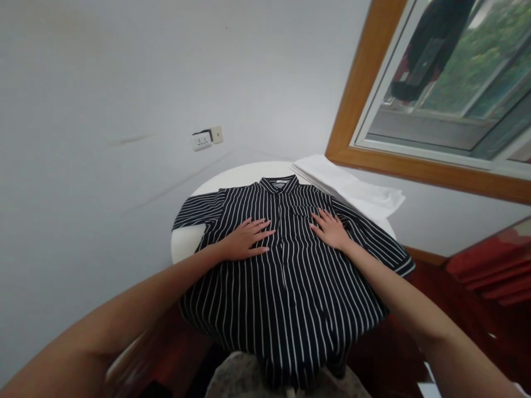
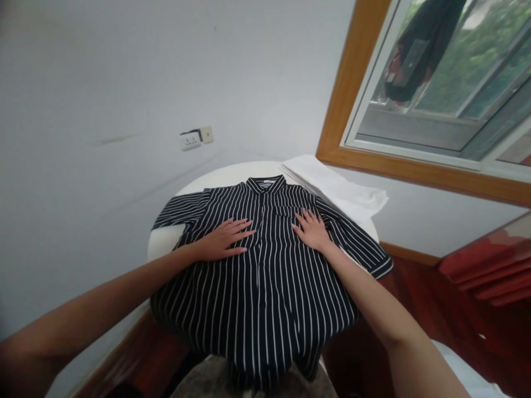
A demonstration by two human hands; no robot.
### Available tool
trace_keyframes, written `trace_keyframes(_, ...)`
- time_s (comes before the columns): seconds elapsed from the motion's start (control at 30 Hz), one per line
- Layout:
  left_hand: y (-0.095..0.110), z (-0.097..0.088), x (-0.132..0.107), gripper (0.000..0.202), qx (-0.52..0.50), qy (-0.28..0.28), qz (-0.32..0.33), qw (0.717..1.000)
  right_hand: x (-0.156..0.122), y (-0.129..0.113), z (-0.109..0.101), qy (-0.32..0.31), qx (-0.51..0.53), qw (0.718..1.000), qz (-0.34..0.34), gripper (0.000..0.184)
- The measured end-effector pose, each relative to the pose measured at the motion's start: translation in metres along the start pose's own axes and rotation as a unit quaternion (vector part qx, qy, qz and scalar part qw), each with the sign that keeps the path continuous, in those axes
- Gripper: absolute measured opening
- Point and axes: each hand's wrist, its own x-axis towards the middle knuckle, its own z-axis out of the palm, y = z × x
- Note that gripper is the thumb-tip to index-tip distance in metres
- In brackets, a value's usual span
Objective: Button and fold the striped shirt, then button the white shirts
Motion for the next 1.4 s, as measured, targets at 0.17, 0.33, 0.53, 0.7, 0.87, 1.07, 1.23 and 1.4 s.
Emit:
trace_keyframes(0.17,0.012,-0.001,-0.011,0.060,0.012,0.004,-0.018,1.000,-0.022,-0.005,0.002,0.013,-0.015,1.000,-0.024,0.060)
trace_keyframes(0.33,0.023,-0.001,-0.022,0.059,0.013,-0.002,-0.031,0.999,-0.048,-0.009,0.005,0.031,-0.021,0.999,-0.026,0.059)
trace_keyframes(0.53,0.019,-0.031,0.004,0.052,0.014,0.106,-0.067,0.992,-0.041,-0.020,-0.018,0.078,-0.024,0.996,-0.021,0.054)
trace_keyframes(0.7,-0.032,-0.033,0.056,0.045,0.038,0.109,-0.108,0.987,0.032,-0.012,-0.028,0.059,0.003,0.997,-0.058,0.048)
trace_keyframes(0.87,-0.046,0.006,0.060,0.056,0.058,0.033,-0.210,0.975,0.051,-0.020,0.003,-0.015,0.015,0.999,0.050,0.064)
trace_keyframes(1.07,-0.026,0.015,0.045,0.066,0.054,0.034,-0.222,0.973,0.029,-0.025,0.008,-0.033,0.017,0.998,0.048,0.072)
trace_keyframes(1.23,-0.018,0.015,0.046,0.066,0.061,0.033,-0.254,0.965,0.028,-0.010,0.008,-0.030,0.007,0.999,0.018,0.069)
trace_keyframes(1.4,-0.010,0.007,0.047,0.065,0.068,0.040,-0.252,0.965,0.022,-0.004,0.008,0.004,-0.002,1.000,0.024,0.062)
